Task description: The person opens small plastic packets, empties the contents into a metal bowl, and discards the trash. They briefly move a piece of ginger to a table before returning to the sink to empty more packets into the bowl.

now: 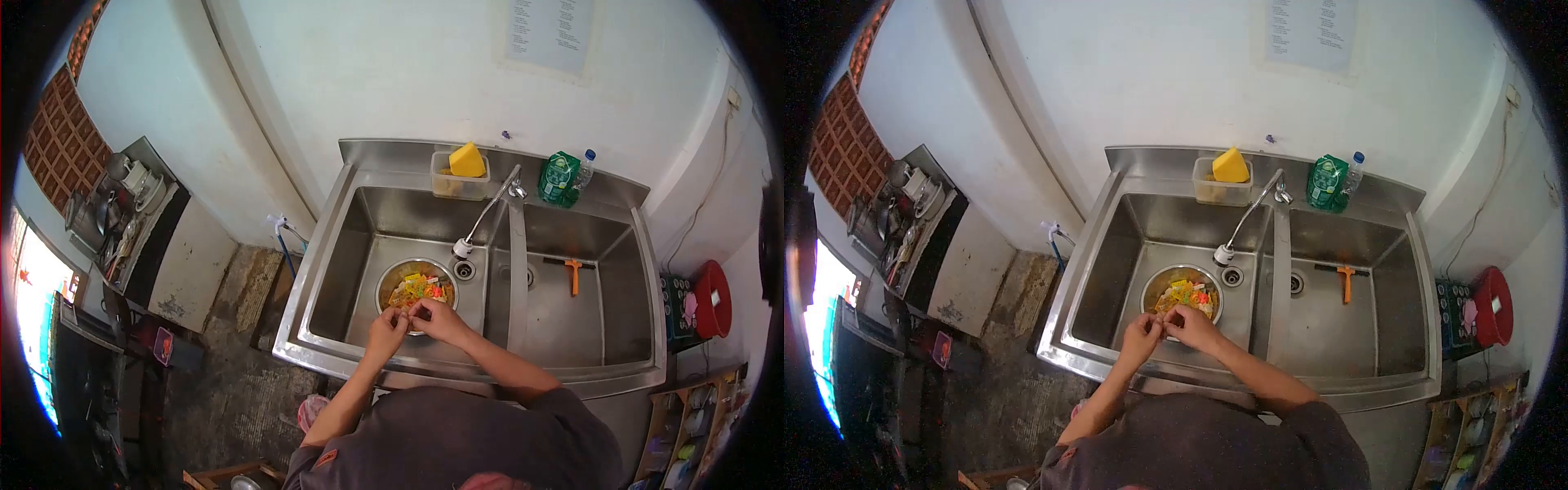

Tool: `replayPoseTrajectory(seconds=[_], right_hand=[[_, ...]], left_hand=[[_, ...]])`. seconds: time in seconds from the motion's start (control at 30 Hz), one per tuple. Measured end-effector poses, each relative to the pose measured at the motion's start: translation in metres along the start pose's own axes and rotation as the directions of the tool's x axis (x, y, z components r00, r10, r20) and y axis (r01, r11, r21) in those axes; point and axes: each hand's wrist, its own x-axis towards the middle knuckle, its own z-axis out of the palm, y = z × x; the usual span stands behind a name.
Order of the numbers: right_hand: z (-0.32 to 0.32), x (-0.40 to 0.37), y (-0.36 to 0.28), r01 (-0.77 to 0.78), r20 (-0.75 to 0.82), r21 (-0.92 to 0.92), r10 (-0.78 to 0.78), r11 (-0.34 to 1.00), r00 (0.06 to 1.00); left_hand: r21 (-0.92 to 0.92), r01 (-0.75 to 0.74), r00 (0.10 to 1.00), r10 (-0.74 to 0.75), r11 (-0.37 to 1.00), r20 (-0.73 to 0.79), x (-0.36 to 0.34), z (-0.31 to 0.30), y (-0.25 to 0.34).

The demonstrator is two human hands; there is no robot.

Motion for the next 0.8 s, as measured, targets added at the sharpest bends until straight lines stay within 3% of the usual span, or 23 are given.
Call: replayPoseTrajectory(seconds=[0.07, 0.23, 0.3, 0.33, 0.5, 0.63, 0.73, 0.8], right_hand=[[-0.001, 0.002, 0.0, -0.007, 0.021, 0.158, 0.004, 0.987, 1.0], [-0.004, 0.002, -0.004, -0.022, 0.076, 0.155, 0.011, 0.988, 0.997], [-0.006, 0.002, -0.008, -0.015, 0.088, 0.15, 0.002, 0.989, 0.996], [-0.007, 0.001, -0.009, -0.013, 0.107, 0.149, -0.003, 0.989, 0.994], [-0.009, 0.003, -0.007, 0.019, 0.13, 0.168, -0.041, 0.986, 0.991], [-0.011, 0.006, -0.005, -0.054, 0.186, 0.248, 0.007, 0.967, 0.983], [-0.009, 0.005, -0.001, -0.068, 0.17, 0.253, 0.025, 0.965, 0.985], [-0.004, 0.006, 0.004, -0.071, 0.101, 0.261, 0.046, 0.963, 0.994]], left_hand=[[-0.028, 0.009, 1.0, -0.009, 1.0, 0.008, 0.001, -0.001, 0.002], [0.007, -0.035, 0.999, 0.034, 0.999, 0.039, 0.001, -0.002, -0.005], [-0.251, 0.048, 0.996, -0.028, 0.967, 0.081, 0.001, -0.001, -0.003], [-0.25, 0.054, 0.996, -0.035, 0.967, 0.082, 0.0, -0.002, -0.002], [-0.185, 0.013, 0.995, 0.006, 0.983, 0.102, 0.0, -0.003, -0.001], [-0.152, 0.009, 0.995, 0.007, 0.988, 0.101, -0.003, -0.002, -0.001], [-0.032, -0.064, 0.995, 0.066, 0.997, 0.08, -0.004, -0.001, -0.003], [0.07, -0.223, 0.975, 0.224, 0.972, -0.003, -0.006, 0.0, 0.001]])
